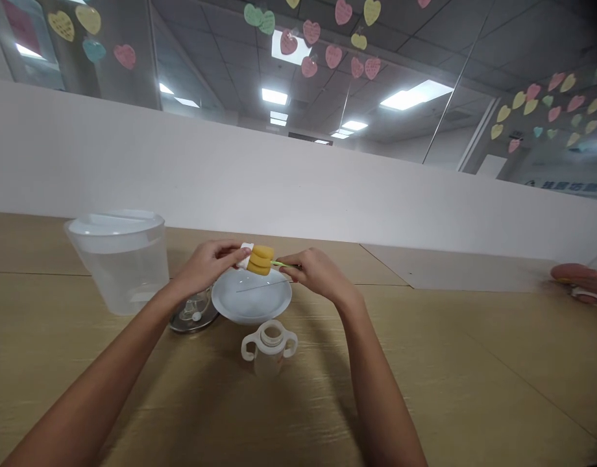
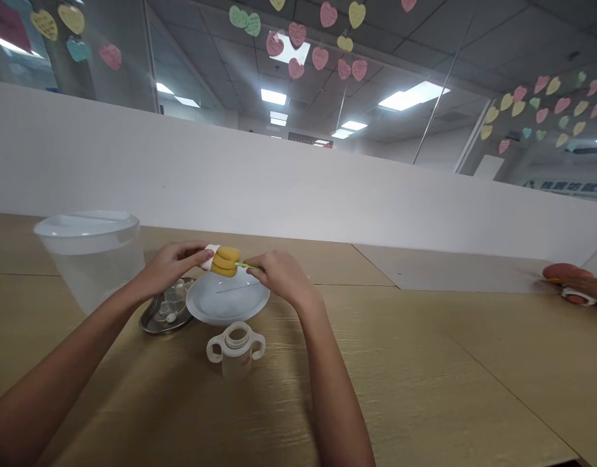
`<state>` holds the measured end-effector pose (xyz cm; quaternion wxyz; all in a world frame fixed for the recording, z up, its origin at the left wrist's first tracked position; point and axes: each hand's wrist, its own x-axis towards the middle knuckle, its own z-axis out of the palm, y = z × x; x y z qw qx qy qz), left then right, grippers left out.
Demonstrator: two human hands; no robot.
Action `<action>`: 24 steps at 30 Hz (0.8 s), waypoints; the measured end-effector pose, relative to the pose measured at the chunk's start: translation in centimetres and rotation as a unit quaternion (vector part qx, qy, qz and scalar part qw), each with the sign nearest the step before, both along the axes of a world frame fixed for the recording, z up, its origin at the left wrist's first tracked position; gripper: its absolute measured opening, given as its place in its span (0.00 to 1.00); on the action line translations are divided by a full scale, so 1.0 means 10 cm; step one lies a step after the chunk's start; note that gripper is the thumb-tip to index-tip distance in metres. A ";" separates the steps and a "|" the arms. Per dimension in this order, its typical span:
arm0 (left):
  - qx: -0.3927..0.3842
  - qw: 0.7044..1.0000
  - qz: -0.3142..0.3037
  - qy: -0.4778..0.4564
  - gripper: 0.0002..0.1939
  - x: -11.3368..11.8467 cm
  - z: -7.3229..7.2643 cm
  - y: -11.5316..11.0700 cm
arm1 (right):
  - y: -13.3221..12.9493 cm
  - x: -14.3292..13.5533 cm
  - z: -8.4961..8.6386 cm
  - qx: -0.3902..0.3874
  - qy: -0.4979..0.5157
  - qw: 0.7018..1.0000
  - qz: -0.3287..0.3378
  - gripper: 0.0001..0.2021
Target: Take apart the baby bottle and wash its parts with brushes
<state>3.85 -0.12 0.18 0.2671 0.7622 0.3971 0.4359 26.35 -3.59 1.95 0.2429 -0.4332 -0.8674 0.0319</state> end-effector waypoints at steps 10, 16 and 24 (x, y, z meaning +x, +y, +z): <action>0.085 0.996 -0.036 -0.019 0.20 0.04 -0.07 0.00 | 0.09 0.04 -0.08 -0.055 0.019 0.998 0.039 0.15; -0.014 0.999 -0.038 0.007 0.23 0.02 -0.01 -0.05 | 0.08 0.06 -0.07 -0.068 0.025 0.996 0.056 0.13; 0.056 0.998 -0.028 0.003 0.24 -0.01 0.10 -0.14 | 0.05 0.01 -0.06 -0.003 0.051 0.998 0.026 0.13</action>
